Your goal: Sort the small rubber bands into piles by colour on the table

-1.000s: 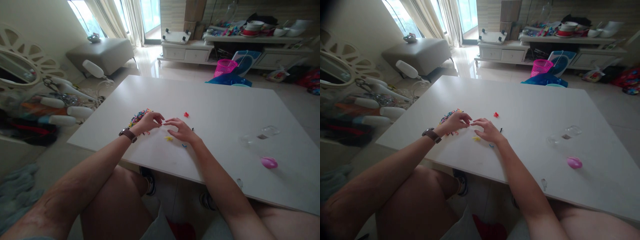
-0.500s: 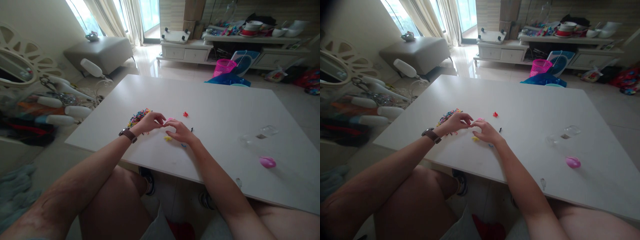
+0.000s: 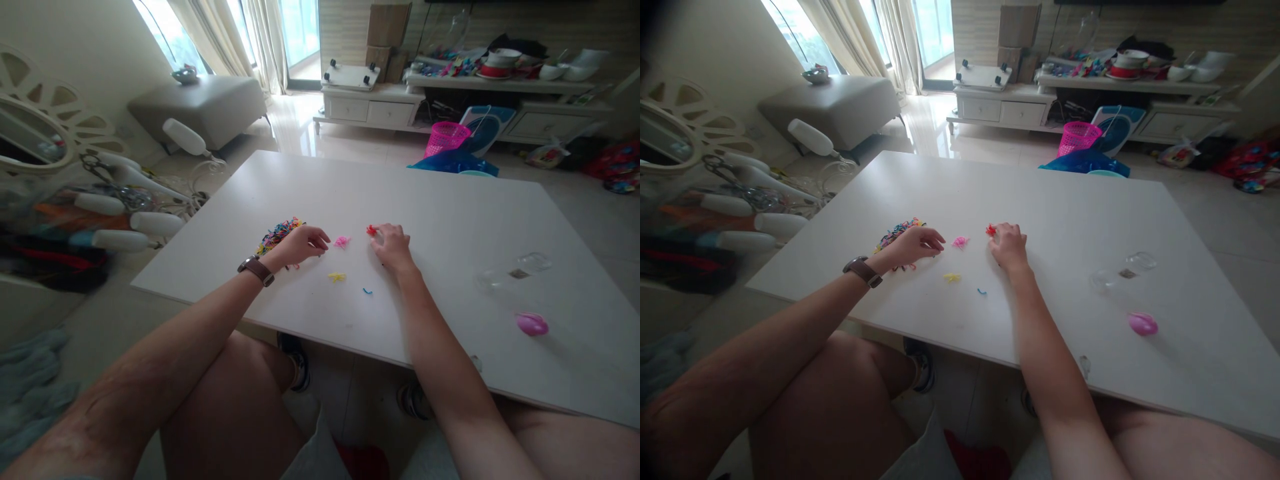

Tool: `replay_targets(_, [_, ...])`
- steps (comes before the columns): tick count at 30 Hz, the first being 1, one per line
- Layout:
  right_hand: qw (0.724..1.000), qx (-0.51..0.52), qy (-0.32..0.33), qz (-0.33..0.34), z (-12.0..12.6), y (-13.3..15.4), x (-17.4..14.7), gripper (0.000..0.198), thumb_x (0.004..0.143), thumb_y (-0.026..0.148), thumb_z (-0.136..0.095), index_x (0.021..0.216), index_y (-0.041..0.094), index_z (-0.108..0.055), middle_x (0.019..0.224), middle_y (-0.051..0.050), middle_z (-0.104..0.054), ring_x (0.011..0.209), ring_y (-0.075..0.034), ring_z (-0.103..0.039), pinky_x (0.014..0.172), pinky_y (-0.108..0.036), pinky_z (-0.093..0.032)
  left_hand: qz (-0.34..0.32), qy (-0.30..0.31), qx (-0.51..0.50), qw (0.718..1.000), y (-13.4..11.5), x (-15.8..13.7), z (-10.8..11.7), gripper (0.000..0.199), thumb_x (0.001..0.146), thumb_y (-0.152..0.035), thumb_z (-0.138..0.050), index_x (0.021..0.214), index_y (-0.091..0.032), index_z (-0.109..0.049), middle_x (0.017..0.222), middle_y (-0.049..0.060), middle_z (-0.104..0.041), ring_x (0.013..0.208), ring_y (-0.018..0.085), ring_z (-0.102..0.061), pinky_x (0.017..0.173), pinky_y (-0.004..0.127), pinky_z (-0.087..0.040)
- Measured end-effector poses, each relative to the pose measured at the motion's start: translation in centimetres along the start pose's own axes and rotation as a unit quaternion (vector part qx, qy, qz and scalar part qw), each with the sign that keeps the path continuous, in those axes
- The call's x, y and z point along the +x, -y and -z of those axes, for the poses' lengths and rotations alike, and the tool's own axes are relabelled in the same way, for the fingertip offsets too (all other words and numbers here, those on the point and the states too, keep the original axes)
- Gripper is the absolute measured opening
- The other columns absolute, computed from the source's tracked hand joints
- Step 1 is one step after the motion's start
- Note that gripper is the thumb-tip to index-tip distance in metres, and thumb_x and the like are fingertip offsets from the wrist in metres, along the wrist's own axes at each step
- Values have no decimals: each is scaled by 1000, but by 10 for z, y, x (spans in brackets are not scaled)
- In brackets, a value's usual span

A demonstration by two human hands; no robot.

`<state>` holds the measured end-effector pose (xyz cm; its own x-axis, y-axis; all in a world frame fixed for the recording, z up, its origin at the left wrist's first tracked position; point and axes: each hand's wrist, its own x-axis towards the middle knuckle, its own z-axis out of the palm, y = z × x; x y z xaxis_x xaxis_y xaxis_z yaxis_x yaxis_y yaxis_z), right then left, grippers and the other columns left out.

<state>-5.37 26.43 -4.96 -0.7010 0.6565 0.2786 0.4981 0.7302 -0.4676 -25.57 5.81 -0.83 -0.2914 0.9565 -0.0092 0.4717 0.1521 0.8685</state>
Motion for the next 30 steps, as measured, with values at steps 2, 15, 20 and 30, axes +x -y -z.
replay_targets(2, [1000,-4,16,-2,-3,-1,-1,35,87,27,-58,120,26,-69,132,-9,-70,124,-35,-52,97,-53,-43,-2,-1,0,1000,-1,-1,1,25,73,-14,-73,98,-13,-75,86,8,-79,79,18,-73,68,26,-57])
replay_targets(15, [990,98,-79,-72,3,3,3,15,87,34,-58,93,25,-69,122,-10,-69,124,-35,-51,103,-61,-39,-14,43,-41,998,-11,8,-20,23,70,-19,-81,90,-12,-76,78,8,-76,72,16,-72,63,24,-54])
replay_targets(20, [988,107,-77,-77,4,4,3,14,87,34,-58,91,25,-68,118,-10,-69,123,-35,-50,103,-61,-39,-33,114,-62,991,-28,7,-53,22,69,-11,-80,90,-11,-75,77,8,-76,71,16,-72,64,23,-54])
replay_targets(30, [987,109,-70,-92,4,10,4,11,86,30,-59,93,25,-66,117,-10,-68,122,-34,-51,104,-60,-39,-83,180,-22,980,-41,9,-102,19,71,-5,-75,88,-13,-76,81,6,-77,74,16,-72,68,24,-54])
